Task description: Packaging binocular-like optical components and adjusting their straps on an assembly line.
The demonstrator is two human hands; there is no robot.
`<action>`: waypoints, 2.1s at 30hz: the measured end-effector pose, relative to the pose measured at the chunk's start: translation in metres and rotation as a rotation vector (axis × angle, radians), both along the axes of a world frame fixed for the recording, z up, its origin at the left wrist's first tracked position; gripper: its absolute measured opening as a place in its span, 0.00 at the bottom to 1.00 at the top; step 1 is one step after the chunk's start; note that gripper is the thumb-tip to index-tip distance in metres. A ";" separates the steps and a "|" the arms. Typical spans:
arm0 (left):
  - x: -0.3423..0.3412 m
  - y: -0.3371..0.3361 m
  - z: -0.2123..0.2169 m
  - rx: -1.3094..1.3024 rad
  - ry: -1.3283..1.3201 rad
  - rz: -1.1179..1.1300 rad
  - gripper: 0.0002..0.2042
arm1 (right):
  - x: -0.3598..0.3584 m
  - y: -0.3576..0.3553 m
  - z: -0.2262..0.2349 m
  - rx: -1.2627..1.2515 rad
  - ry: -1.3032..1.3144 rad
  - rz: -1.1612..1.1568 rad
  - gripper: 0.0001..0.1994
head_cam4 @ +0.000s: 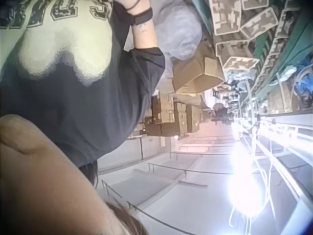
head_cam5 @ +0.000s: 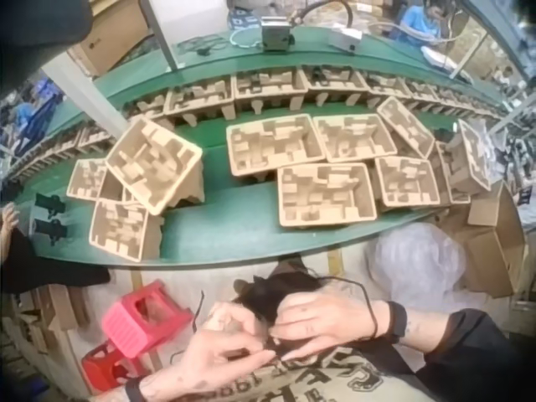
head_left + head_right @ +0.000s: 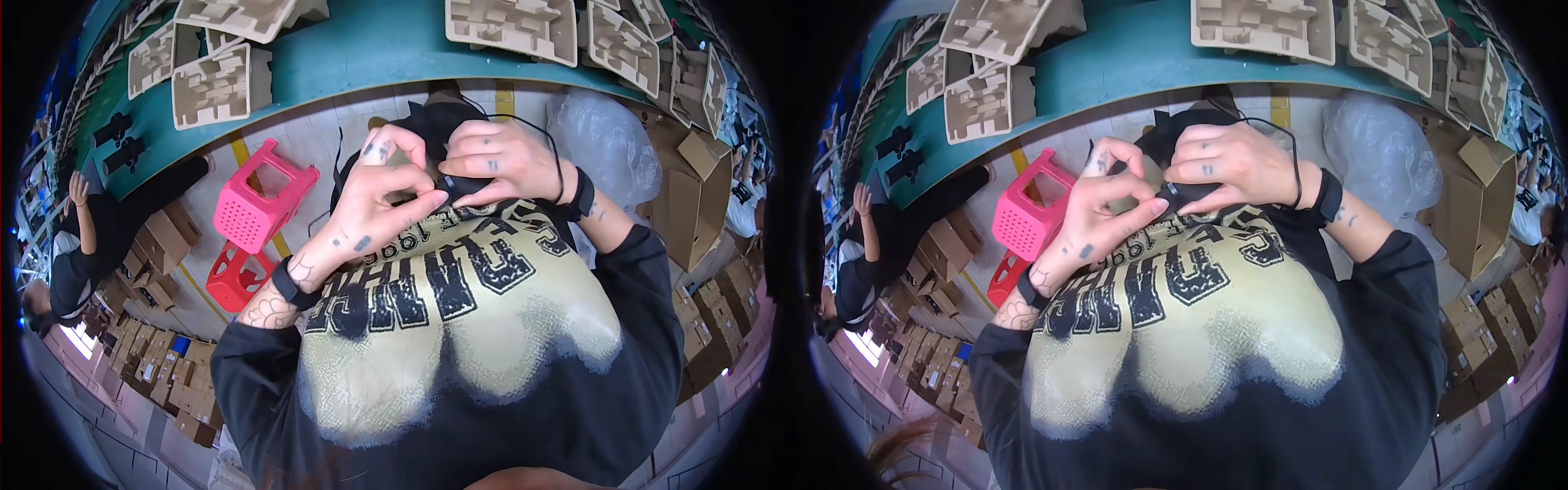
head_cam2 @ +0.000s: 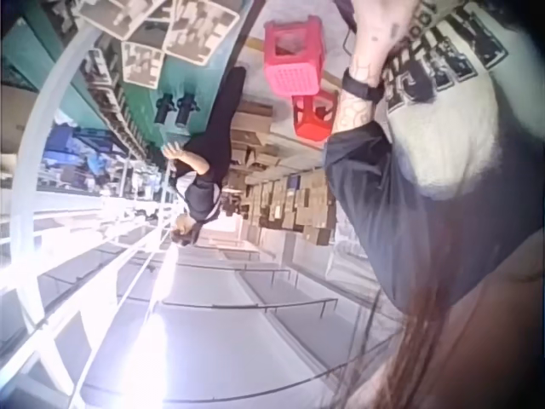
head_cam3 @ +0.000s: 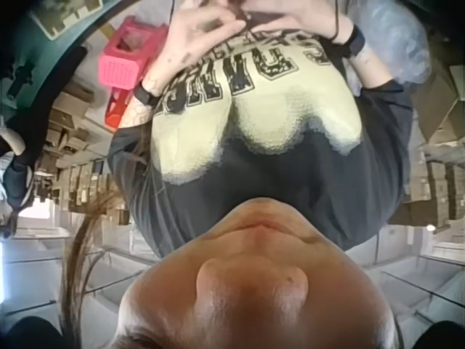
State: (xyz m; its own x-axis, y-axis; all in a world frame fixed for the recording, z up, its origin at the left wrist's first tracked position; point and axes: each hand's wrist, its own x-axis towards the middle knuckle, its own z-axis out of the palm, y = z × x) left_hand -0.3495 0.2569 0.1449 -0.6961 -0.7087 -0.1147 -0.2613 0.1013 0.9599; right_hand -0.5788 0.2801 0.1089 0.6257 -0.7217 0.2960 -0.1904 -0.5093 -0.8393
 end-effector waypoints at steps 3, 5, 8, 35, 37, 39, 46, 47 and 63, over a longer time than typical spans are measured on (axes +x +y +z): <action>0.001 0.000 -0.012 0.193 0.022 0.030 0.06 | 0.002 0.007 -0.010 0.071 0.072 -0.026 0.18; -0.007 -0.003 -0.007 -0.095 -0.284 -0.081 0.05 | 0.001 0.003 -0.013 0.036 0.119 -0.046 0.18; -0.015 -0.005 0.000 -0.190 -0.361 -0.136 0.07 | -0.003 -0.001 -0.006 -0.041 0.212 -0.002 0.17; 0.013 0.001 -0.017 0.263 0.035 -0.021 0.07 | 0.012 0.022 0.005 0.051 0.126 -0.084 0.21; 0.009 -0.005 -0.024 0.259 -0.001 -0.059 0.08 | 0.011 0.016 0.008 0.072 0.162 -0.103 0.20; 0.006 -0.003 -0.029 0.279 0.027 -0.012 0.07 | 0.010 0.009 0.014 0.240 0.283 -0.063 0.20; 0.002 -0.014 -0.029 0.075 -0.055 -0.093 0.10 | 0.018 0.000 0.010 0.131 0.318 0.028 0.16; -0.001 -0.018 -0.022 -0.067 -0.131 -0.151 0.13 | 0.017 -0.003 0.012 0.092 0.343 0.045 0.16; 0.007 -0.067 0.116 0.393 0.204 -0.024 0.13 | 0.021 -0.079 0.173 -0.329 0.301 0.129 0.16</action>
